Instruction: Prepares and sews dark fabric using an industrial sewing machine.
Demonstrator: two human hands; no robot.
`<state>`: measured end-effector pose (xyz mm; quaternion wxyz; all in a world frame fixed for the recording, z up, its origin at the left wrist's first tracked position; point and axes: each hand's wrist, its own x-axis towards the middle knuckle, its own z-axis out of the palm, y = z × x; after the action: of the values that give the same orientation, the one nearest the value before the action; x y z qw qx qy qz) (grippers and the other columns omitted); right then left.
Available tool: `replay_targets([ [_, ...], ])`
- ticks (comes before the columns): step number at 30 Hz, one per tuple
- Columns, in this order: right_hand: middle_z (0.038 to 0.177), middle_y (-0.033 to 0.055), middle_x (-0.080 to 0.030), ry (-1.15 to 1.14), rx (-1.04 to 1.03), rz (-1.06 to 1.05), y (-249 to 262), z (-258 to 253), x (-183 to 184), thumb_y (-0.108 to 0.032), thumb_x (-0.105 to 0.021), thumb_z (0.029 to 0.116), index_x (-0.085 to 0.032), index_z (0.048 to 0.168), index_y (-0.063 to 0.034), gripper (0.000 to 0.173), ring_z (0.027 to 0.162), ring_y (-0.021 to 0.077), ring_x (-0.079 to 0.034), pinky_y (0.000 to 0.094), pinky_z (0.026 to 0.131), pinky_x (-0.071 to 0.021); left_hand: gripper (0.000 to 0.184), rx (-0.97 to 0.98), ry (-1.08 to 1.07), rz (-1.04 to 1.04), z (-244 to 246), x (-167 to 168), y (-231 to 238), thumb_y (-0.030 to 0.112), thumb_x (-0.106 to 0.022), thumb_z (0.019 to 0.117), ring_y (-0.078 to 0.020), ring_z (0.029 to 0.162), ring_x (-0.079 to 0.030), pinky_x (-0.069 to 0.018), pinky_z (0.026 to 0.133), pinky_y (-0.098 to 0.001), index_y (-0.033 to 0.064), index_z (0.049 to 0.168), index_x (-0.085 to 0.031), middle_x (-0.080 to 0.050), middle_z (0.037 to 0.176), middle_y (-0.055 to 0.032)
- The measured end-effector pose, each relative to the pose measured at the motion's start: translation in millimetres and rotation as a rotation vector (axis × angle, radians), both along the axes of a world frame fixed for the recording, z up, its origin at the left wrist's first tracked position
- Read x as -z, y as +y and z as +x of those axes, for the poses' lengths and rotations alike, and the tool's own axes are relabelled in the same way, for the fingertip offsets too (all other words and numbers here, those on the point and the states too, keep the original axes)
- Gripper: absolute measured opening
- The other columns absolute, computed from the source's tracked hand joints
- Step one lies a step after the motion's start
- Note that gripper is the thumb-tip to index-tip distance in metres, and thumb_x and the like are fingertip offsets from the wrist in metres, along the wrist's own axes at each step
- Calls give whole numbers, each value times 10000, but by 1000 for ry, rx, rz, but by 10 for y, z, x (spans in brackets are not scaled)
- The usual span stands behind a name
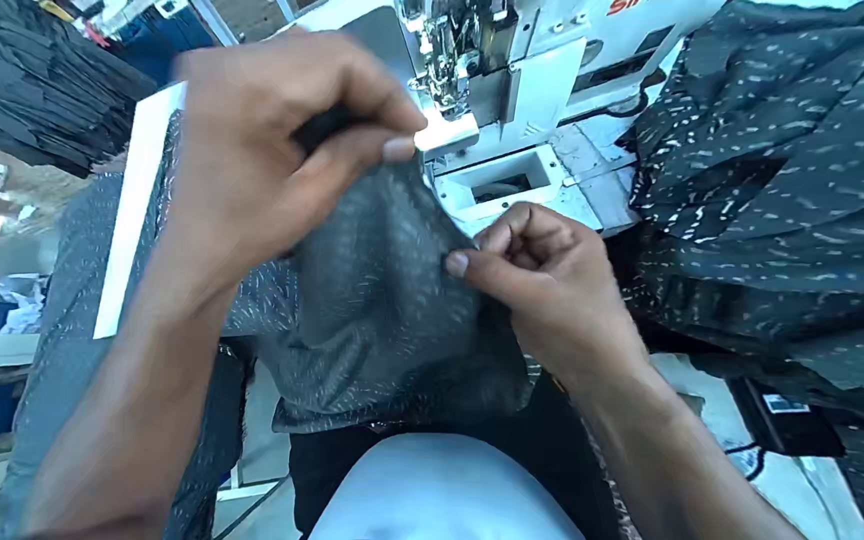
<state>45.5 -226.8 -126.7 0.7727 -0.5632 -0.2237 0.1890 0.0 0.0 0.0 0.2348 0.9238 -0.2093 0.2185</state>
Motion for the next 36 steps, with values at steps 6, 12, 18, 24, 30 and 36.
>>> replay_targets([
  [6,844,78,-684,158,-18,-210,119,434,191,-81,-716,890,-714,1120,-72,230,708,161,-660,322,634,-591,159,1,154,-258,920,798,314,140,-791,887,-120,946,-659,-551,893,-312,43,987,-714,-704,965,-40],
  [12,822,78,-687,109,7,-172,130,488,264,-130,-665,973,-723,1007,-50,105,680,140,-657,282,603,-574,224,-143,9,260,777,720,216,334,-622,1021,-283,1092,-557,-386,938,-502,185,982,-786,-644,1071,-74],
  [18,743,62,-650,31,70,-200,59,502,283,-124,-645,986,-676,1047,-63,92,592,131,-610,262,523,-529,492,-351,154,472,223,858,-237,396,-408,1086,-340,1326,-500,-391,1058,-556,155,1495,-538,-539,1463,-119],
  [24,688,48,-611,56,33,-175,-36,562,212,-134,-615,975,-639,1005,-88,59,554,109,-581,239,485,-500,610,-318,210,380,310,913,-213,562,-421,1031,-327,1457,-377,-271,1180,-576,271,1567,-451,-418,1582,-124],
  [30,694,42,-607,72,44,-159,-41,624,204,-140,-618,965,-640,991,-93,58,562,105,-580,238,494,-501,692,-324,244,346,381,875,-257,646,-453,976,-335,1460,-367,-277,1173,-575,290,1569,-450,-384,1605,-137],
  [36,699,39,-609,74,62,-125,56,696,191,-124,-610,977,-628,987,-82,47,577,104,-589,248,516,-514,774,-286,304,347,454,817,-187,685,-515,922,-350,1493,-327,-226,1202,-600,288,1581,-430,-332,1634,-164],
])
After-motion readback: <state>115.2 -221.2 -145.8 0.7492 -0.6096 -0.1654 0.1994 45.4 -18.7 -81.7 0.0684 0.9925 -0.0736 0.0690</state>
